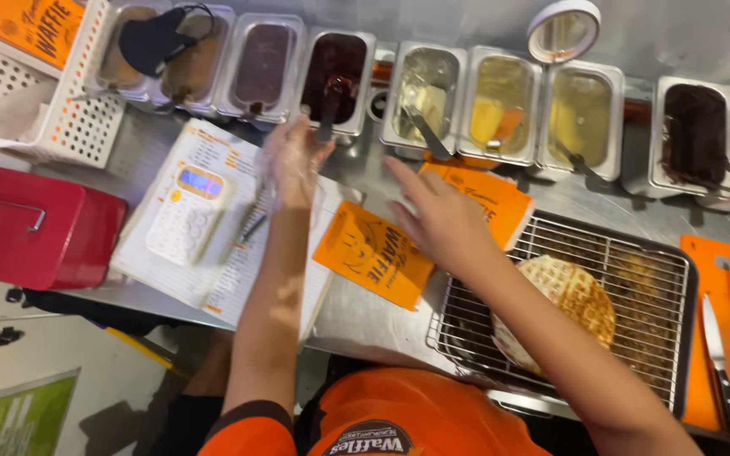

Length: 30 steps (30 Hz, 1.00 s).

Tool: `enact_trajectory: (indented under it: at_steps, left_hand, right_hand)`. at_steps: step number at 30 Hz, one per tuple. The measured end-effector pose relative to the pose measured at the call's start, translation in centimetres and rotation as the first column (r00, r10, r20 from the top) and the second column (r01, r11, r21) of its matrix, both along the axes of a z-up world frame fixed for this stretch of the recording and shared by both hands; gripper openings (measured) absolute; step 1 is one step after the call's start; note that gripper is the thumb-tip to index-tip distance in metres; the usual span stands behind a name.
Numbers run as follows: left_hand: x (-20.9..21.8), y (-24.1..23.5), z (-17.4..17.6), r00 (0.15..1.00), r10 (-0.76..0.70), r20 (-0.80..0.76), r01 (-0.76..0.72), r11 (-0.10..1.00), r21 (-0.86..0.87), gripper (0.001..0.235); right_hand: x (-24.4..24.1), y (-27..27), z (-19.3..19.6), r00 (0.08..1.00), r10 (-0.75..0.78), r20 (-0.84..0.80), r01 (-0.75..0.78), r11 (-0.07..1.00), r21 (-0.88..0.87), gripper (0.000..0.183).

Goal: The person places a waffle on a wire rack, spreads a white creamy topping and a dark jam-like topping on it using a spatula, folds the waffle in half, and places it into an orange branded paper wrapper.

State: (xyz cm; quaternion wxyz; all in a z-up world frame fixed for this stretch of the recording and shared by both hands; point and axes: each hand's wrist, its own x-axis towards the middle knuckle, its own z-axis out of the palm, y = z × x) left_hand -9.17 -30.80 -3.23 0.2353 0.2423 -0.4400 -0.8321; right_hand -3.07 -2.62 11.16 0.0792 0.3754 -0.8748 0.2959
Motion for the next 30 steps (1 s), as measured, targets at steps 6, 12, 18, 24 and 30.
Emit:
enact_trajectory:
  at_steps: [6,12,18,24,30]
  left_hand:
    - [2.7,1.9,1.9,0.987,-0.16,0.021,0.161,0.983,-0.091,0.022]
    - [4.9,2.3,3.0,0.962,-0.26,-0.088,0.251,0.963,-0.097,0.018]
    - [6.3,1.1,2.1,0.94,-0.334,-0.067,0.32,0.933,-0.166,0.008]
    - [6.5,-0.3,-0.4,0.942,-0.321,-0.095,0.296,0.931,-0.213,0.006]
    - [6.7,-1.0,0.5,0.936,-0.352,-0.021,0.338,0.913,-0.226,0.005]
  right_hand:
    - [-4.6,-9.7,-2.5,0.987,0.121,-0.102,-0.112,0.99,0.087,0.048]
    - [-7.9,-9.3,-2.7,0.995,-0.002,-0.097,0.028,0.964,0.266,0.021]
    - [-10.9,-9.9,0.8,0.975,0.036,-0.22,0.069,0.889,0.452,0.027]
    - [-8.2,-9.4,0.8,0.98,0.166,-0.114,-0.106,0.906,0.41,0.038]
    - [-6.4,-8.7,0.1,0.984,0.138,0.111,-0.165,0.943,0.289,0.043]
